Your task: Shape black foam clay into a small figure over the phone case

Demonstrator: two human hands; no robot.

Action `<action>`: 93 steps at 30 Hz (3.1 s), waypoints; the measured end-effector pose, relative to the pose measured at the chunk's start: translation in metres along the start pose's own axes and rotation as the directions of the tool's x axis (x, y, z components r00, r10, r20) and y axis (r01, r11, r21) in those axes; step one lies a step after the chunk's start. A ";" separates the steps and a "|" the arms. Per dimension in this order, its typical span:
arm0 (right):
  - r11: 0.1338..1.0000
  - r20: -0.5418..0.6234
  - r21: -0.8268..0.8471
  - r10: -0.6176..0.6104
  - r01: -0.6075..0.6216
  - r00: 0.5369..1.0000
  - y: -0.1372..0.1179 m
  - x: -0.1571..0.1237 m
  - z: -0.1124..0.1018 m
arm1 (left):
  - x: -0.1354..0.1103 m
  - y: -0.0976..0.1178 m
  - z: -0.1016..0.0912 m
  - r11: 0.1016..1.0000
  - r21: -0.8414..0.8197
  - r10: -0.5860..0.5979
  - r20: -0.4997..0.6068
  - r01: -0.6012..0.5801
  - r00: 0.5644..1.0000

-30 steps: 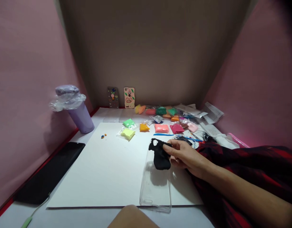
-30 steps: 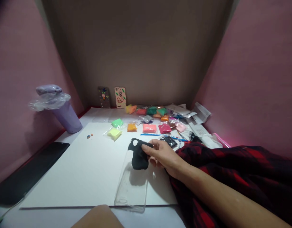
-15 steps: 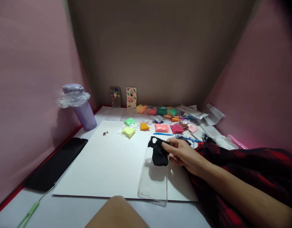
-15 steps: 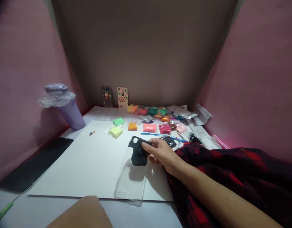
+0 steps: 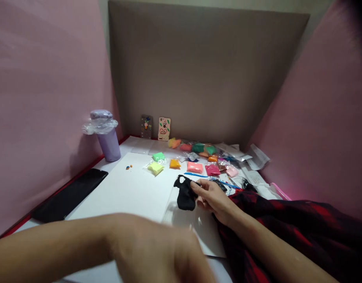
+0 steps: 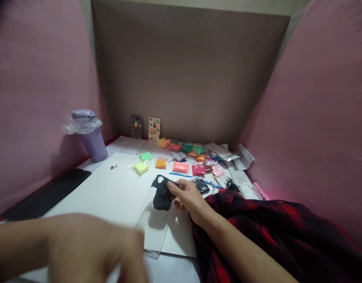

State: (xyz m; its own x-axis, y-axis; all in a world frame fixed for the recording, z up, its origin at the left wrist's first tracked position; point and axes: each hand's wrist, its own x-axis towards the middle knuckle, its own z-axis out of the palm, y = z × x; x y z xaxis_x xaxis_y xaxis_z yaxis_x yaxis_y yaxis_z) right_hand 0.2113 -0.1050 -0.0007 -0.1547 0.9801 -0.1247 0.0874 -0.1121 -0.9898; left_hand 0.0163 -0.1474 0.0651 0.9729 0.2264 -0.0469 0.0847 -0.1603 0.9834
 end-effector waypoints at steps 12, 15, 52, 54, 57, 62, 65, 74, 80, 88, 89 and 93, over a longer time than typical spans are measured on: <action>0.998 -0.040 0.055 0.028 -0.026 0.999 0.000 0.003 0.002 | 0.023 -0.075 -0.062 0.880 -0.423 -0.165 -0.697 -0.214 0.698; 0.997 -0.051 0.052 0.056 -0.054 0.997 -0.002 0.003 0.002 | 0.023 -0.081 -0.060 0.836 -0.491 -0.174 -0.661 -0.246 0.730; 0.990 -0.034 -0.081 0.115 -0.117 0.993 0.006 0.002 0.006 | 0.012 -0.089 -0.056 0.814 -0.552 -0.241 -0.604 -0.181 0.760; 0.990 -0.030 -0.076 0.115 -0.117 0.993 0.007 0.002 0.006 | 0.014 -0.089 -0.056 0.820 -0.541 -0.243 -0.624 -0.186 0.743; 0.992 -0.022 -0.064 0.107 -0.108 0.994 0.007 0.003 0.006 | 0.016 -0.090 -0.054 0.824 -0.533 -0.242 -0.639 -0.193 0.730; 0.992 -0.008 -0.091 0.091 -0.091 0.996 0.009 0.004 0.004 | 0.017 -0.087 -0.052 0.826 -0.537 -0.273 -0.645 -0.170 0.714; 0.990 -0.012 -0.104 0.094 -0.095 0.996 0.011 0.005 0.004 | 0.017 -0.087 -0.051 0.823 -0.539 -0.264 -0.643 -0.181 0.719; 0.988 -0.034 -0.110 0.105 -0.108 0.994 0.010 0.006 0.004 | 0.016 -0.089 -0.053 0.814 -0.541 -0.253 -0.657 -0.211 0.710; 0.986 -0.024 -0.117 0.114 -0.116 0.993 0.005 0.002 0.008 | 0.016 -0.092 -0.052 0.823 -0.535 -0.272 -0.666 -0.191 0.695; 0.985 -0.012 -0.121 0.123 -0.123 0.992 0.008 0.002 0.007 | 0.017 -0.093 -0.052 0.827 -0.537 -0.278 -0.647 -0.166 0.710; 0.984 -0.011 -0.126 0.123 -0.124 0.992 0.008 0.002 0.007 | 0.017 -0.093 -0.052 0.826 -0.539 -0.278 -0.644 -0.165 0.713; 0.983 0.003 -0.137 0.121 -0.119 0.993 0.008 0.002 0.007 | 0.017 -0.091 -0.053 0.829 -0.528 -0.251 -0.646 -0.184 0.721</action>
State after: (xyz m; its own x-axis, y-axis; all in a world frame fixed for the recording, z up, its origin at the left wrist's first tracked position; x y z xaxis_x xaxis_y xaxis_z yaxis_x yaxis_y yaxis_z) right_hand 0.2046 -0.1052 -0.0097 -0.1458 0.9589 -0.2436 0.2390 -0.2048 -0.9492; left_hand 0.0141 -0.0779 -0.0163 0.5416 0.8237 -0.1677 -0.2219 0.3325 0.9166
